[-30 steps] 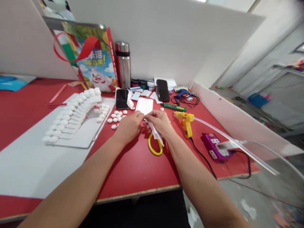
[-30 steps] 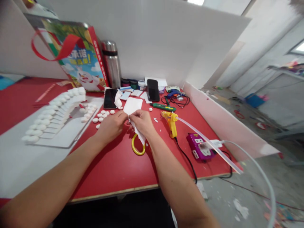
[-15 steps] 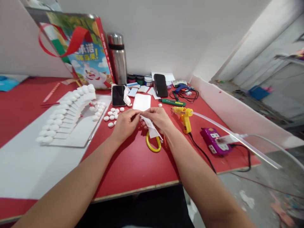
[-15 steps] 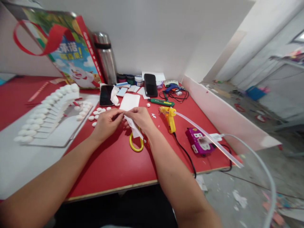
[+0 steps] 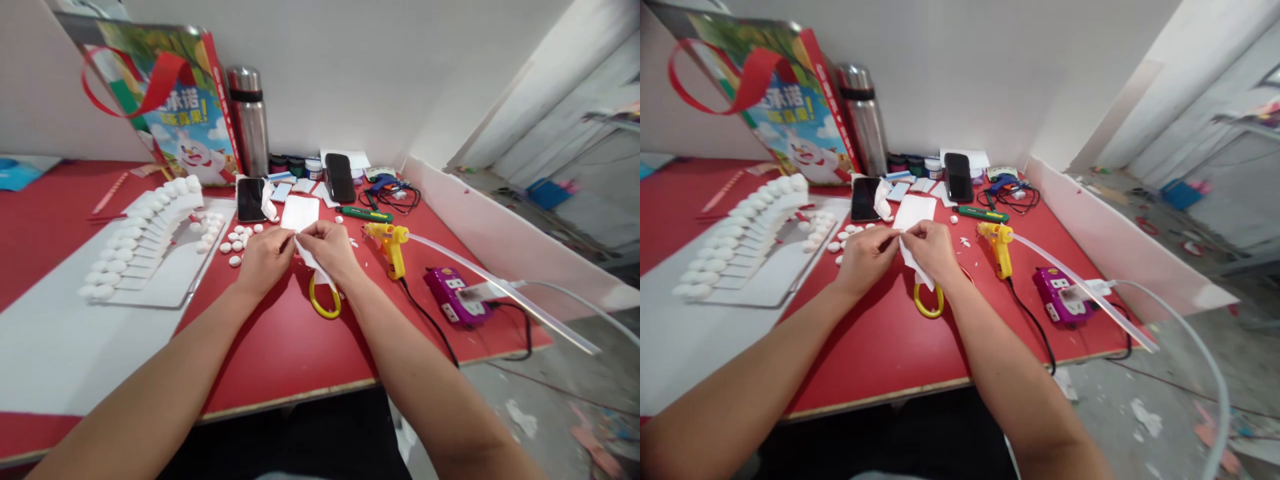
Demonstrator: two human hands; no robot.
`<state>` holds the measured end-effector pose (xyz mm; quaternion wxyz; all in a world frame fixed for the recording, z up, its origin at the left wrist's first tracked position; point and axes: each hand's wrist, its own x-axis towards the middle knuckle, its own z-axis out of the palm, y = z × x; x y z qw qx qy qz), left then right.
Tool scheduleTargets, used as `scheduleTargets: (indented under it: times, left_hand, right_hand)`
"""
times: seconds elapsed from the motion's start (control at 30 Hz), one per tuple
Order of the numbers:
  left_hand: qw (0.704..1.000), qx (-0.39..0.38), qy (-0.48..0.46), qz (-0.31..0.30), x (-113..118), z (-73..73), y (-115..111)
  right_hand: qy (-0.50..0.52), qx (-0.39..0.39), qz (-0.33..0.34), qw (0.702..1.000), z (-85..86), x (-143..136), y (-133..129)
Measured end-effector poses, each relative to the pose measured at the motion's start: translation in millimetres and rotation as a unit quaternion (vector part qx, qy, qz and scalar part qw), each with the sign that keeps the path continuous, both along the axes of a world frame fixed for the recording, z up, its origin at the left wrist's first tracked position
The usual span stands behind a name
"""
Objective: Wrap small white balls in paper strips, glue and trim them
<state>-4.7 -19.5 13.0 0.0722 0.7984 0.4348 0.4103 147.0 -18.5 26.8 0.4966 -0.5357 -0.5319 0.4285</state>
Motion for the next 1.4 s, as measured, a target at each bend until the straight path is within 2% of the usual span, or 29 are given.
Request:
scheduleTargets:
  times: [0.13, 0.3, 0.4, 0.5, 0.6, 0.83, 1.03, 1.13, 1.2, 1.27, 1.33, 1.4]
  left_hand:
    - [0.997, 0.044, 0.065, 0.004, -1, -1.1, 0]
    - [0.999, 0.038, -0.002, -0.022, 2, -1.5, -3]
    - [0.992, -0.04, -0.117, -0.041, 3, 1.4, -5]
    - [0.954, -0.171, -0.238, -0.067, 3, 4.4, -4]
    - [0.932, -0.215, -0.277, -0.086, 0, 6.0, 0]
    - [0.962, -0.133, -0.213, -0.106, -8, 4.8, 6]
    - [0.984, -0.07, -0.155, -0.057, -5, 7.5, 1]
    - [0.985, -0.055, -0.157, -0.039, -4, 8.7, 0]
    - [0.986, -0.048, -0.153, -0.038, -5, 8.5, 1]
    - [0.988, -0.045, -0.143, -0.04, -6, 7.9, 2]
    - [0.988, -0.044, -0.139, -0.042, -7, 7.5, 3]
    - [0.988, -0.046, -0.143, -0.043, -7, 7.3, 4]
  right_hand:
    - [0.021, 0.013, 0.009, 1.0, 1.3, 2, 0]
    - [-0.008, 0.032, -0.008, 0.999, 4.4, 5, 0]
    - [-0.005, 0.028, 0.008, 1.0, 8.1, 7, -1]
    - [-0.005, 0.036, 0.033, 0.999, 12.0, 7, -3]
    - [-0.012, 0.046, 0.056, 0.997, 15.7, 7, -5]
    - [-0.002, 0.049, 0.068, 0.996, 18.5, 6, -6]
    - [0.005, 0.062, 0.061, 0.996, 14.3, 5, -6]
    - [0.121, -0.036, 0.103, 0.987, 15.3, 7, -5]
    - [0.217, -0.143, 0.153, 0.954, 16.3, 10, -3]
    - [0.271, -0.225, 0.188, 0.917, 16.8, 12, -2]
    - [0.282, -0.259, 0.2, 0.902, 16.7, 13, -1]
    - [0.281, -0.259, 0.205, 0.901, 16.3, 13, 0]
